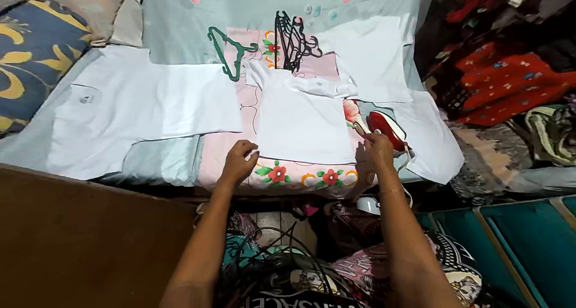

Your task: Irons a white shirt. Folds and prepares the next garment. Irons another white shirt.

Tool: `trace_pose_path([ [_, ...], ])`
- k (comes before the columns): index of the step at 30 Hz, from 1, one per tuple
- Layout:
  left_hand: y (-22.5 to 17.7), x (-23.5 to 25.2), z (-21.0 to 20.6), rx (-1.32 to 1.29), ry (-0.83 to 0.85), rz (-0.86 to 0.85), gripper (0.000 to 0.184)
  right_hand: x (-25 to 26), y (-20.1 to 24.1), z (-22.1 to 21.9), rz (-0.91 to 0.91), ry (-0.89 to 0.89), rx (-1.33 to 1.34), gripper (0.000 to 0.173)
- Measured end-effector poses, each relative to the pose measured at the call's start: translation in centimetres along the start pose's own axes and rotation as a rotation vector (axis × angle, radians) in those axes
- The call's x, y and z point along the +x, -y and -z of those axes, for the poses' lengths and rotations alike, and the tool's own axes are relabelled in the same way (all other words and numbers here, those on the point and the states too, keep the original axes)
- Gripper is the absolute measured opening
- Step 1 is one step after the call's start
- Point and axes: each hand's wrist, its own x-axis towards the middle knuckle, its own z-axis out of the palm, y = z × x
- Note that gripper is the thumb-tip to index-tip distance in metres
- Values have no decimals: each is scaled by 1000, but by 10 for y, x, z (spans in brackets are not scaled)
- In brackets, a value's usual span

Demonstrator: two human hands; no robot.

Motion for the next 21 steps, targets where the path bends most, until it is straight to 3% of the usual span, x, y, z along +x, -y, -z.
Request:
trace_pose_path([
  [2, -3, 7, -5, -8, -76, 139, 31, 18, 0, -13, -21, -34, -110, 32],
  [5, -12, 21, -7, -6, -60, 324, 38, 35, -2, -30, -62, 4, -258, 35],
  [9, -13, 32, -5, -34, -15, 427, 46, 44, -13, -26, -91, 79, -301, 36],
  [14, -15, 28, -6, -2, -10, 402, 41, 43, -27, 38, -31, 14, 9, 47],
  [16, -14, 25, -12, 33, -40, 355, 37, 32, -29, 58, -40, -16, 206, 44],
  [21, -12, 21, -13, -24, -91, 311, 33, 5, 14, 51, 53, 151, 379, 35],
])
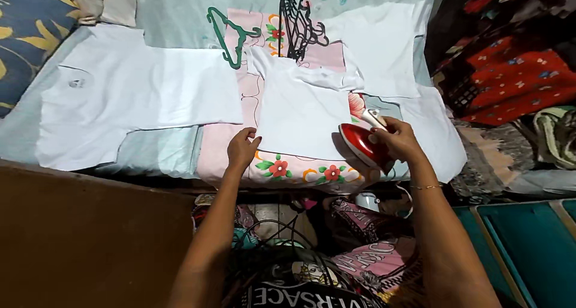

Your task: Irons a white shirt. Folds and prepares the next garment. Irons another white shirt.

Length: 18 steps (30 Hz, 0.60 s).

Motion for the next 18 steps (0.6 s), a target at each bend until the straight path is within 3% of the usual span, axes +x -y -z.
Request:
trace_pose_path([
  [6, 4, -1, -2, 24, 1, -16, 32, 11, 21, -92, -122, -249, -207, 45],
  [12, 9, -2, -8, 69, -54, -45, 28, 83, 34, -101, -227, -382, -138, 44],
  [18, 11, 0, -11, 45, -96, -42, 27, 153, 36, -95, -235, -291, -191, 45],
])
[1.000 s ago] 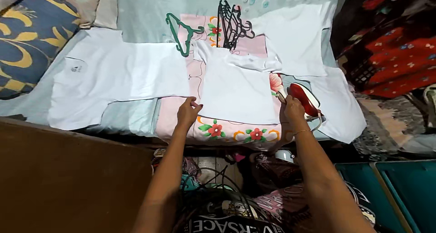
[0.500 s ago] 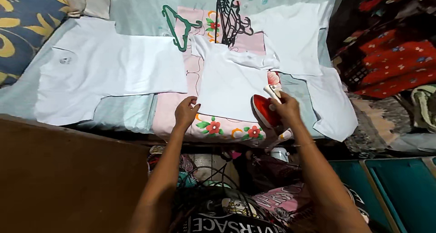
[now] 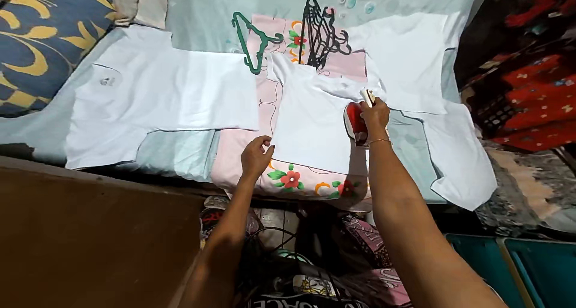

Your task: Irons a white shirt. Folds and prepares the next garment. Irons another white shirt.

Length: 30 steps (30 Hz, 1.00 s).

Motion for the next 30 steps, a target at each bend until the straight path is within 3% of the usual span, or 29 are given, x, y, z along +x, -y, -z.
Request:
trace_pose_path([
  [3, -1, 0, 2, -5, 16, 11, 28, 2, -7, 4, 48, 62, 54, 43],
  [7, -1, 1, 2, -3, 28, 17, 32, -44, -28, 24, 166, 145, 50, 42],
  [12, -6, 3, 3, 36, 50, 45, 32, -106, -87, 51, 298, 185, -17, 46],
  [16, -25, 3, 6, 68, 118, 135, 34, -118, -119, 57, 500, 175, 8, 46],
  [22, -35, 7, 14, 38, 206, 226, 32, -114, -98, 45, 735, 263, 44, 47],
  [30, -29, 6, 31, -109, 291, 240, 30, -133, -17, 4, 851, 417, 54, 43],
])
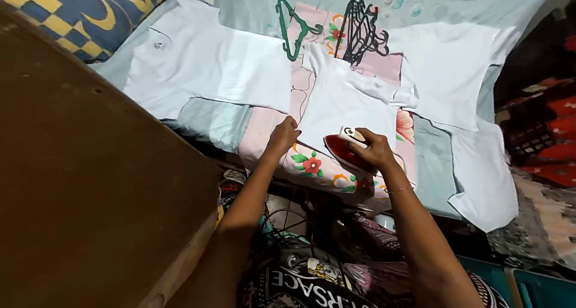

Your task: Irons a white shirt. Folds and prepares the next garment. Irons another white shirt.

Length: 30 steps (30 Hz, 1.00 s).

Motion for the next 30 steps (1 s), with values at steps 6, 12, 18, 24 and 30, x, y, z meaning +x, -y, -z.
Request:
trace_pose_path([
  [6, 25, -15, 15, -157, 8, 78, 25, 42, 39, -36, 115, 50, -24, 40],
  [12, 68, -55, 16, -501, 16, -33, 32, 58, 64, -49, 130, 115, -49, 42],
  [18, 94, -67, 4, -750, 64, -155, 30, 54, 70, -44, 73, 162, -40, 45],
  [24, 105, -62, 6, -755, 130, -201, 21, 29, 47, -19, -21, 173, -199, 49],
  [30, 70, -67, 22, -634, 181, -130, 22, -28, 2, 18, -404, -60, -333, 51],
])
